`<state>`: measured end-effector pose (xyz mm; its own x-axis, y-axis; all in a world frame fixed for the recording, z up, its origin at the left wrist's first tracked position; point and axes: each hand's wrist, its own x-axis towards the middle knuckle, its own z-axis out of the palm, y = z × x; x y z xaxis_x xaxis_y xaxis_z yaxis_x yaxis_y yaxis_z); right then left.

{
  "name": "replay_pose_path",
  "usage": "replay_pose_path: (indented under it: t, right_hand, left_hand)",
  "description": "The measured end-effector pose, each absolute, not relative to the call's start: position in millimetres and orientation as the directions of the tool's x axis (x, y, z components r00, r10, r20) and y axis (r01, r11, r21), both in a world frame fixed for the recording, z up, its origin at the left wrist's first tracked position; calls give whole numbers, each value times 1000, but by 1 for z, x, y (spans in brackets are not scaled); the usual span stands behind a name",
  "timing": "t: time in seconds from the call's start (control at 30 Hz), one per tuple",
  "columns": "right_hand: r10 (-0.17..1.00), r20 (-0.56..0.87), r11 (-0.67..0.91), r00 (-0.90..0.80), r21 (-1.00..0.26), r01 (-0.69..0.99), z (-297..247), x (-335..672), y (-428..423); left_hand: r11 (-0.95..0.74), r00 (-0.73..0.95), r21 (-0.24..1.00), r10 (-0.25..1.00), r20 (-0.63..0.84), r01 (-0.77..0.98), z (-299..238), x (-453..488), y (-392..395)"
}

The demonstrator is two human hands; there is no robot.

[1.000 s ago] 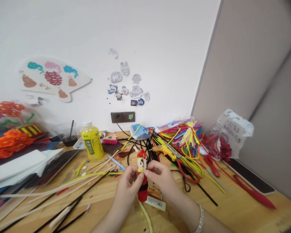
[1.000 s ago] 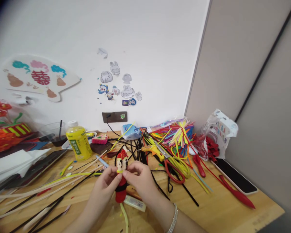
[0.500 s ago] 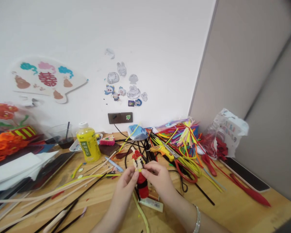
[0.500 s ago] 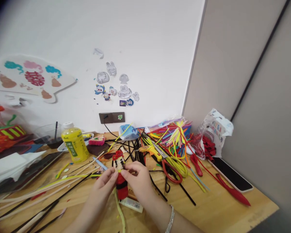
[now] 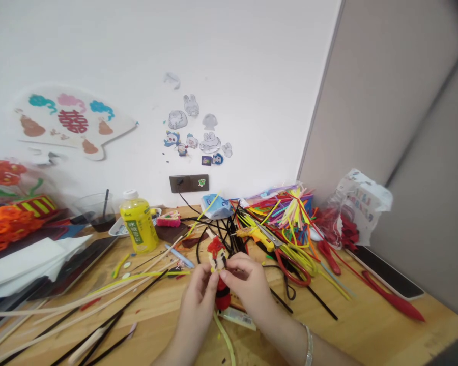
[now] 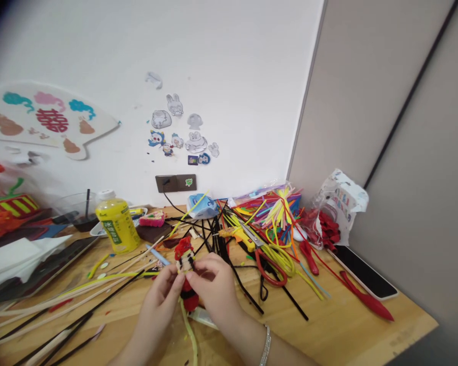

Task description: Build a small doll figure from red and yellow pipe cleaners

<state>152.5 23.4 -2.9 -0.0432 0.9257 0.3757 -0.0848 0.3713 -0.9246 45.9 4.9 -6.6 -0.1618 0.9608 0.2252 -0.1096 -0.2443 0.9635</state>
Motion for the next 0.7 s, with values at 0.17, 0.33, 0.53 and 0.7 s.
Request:
replay_pose_path:
  t: [0.17, 0.33, 0.53, 0.7]
  right_hand:
    - [897, 441, 438, -3, -890, 124, -2, 154, 21]
    - [876, 480, 480, -44, -864, 153, -2, 158, 25]
    - [926, 373, 376, -48, -924, 68, -13, 155, 29]
    - [959, 225, 236, -175, -970, 49, -20, 150, 26]
  left_hand:
    - [-153, -121, 954, 985, 125, -257, -5, 46, 7]
    - [6, -41, 857, 999, -31, -516, -1, 47, 7]
    - [4, -45, 813, 998, -37, -582, -4, 43, 12]
    - [-41, -129, 884, 991, -22, -466, -7, 38, 12]
